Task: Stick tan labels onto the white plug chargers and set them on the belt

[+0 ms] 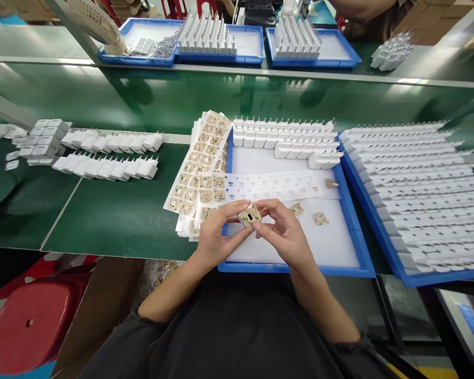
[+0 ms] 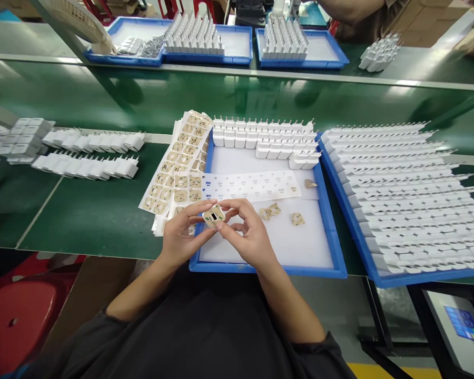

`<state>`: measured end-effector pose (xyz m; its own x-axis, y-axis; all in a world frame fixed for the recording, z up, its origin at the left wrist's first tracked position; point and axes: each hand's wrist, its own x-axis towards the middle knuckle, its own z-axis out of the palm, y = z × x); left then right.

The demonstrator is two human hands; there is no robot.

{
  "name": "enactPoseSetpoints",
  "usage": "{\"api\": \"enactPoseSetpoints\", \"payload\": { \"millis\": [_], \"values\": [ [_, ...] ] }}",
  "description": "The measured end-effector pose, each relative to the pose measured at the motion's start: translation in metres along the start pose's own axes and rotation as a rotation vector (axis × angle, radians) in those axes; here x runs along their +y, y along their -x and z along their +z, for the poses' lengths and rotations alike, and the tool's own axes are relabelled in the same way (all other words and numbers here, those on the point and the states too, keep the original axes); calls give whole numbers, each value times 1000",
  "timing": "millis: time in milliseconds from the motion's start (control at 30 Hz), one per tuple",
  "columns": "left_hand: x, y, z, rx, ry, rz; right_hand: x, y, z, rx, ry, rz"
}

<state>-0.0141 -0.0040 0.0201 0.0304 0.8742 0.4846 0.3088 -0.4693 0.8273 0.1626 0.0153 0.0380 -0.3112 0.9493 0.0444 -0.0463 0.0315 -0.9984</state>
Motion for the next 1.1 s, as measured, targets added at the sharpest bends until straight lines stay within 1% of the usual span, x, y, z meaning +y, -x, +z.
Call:
{"api": "enactPoseSetpoints", "payload": {
  "millis": [133, 267, 367, 433, 567, 600, 667, 767, 867, 1000, 1100],
  "values": [
    [1, -1, 0, -8, -22, 8, -3, 1, 1, 67, 98, -47],
    [2, -2, 1, -21, -70, 54, -8, -3, 2, 166, 261, -142],
    [2, -2, 1, -26, -91, 63, -10, -6, 2, 188, 382, -231],
    [1, -2, 2, -22, -77, 46, -8, -6, 3, 189, 458, -336],
    [-2, -2, 1, -25, -21, -25, -3, -2, 4, 177, 644, -627],
    [-3, -2, 1, -25, -6, -46, -2, 0, 4, 172, 669, -673],
    [-5, -3, 0, -24, 30, -99, -1, 4, 3, 160, 672, -717],
    [-5, -3, -1, -44, 135, -179, 0, 8, 1, 149, 619, -749],
    [-2, -4, -1, -73, 212, -199, 0, 8, 0, 154, 524, -727],
    [4, -4, -1, -75, 127, -151, -2, 3, -1, 175, 376, -559],
    [7, -5, -2, -73, 65, -107, -7, 0, -1, 160, 338, -430]
  ]
}}
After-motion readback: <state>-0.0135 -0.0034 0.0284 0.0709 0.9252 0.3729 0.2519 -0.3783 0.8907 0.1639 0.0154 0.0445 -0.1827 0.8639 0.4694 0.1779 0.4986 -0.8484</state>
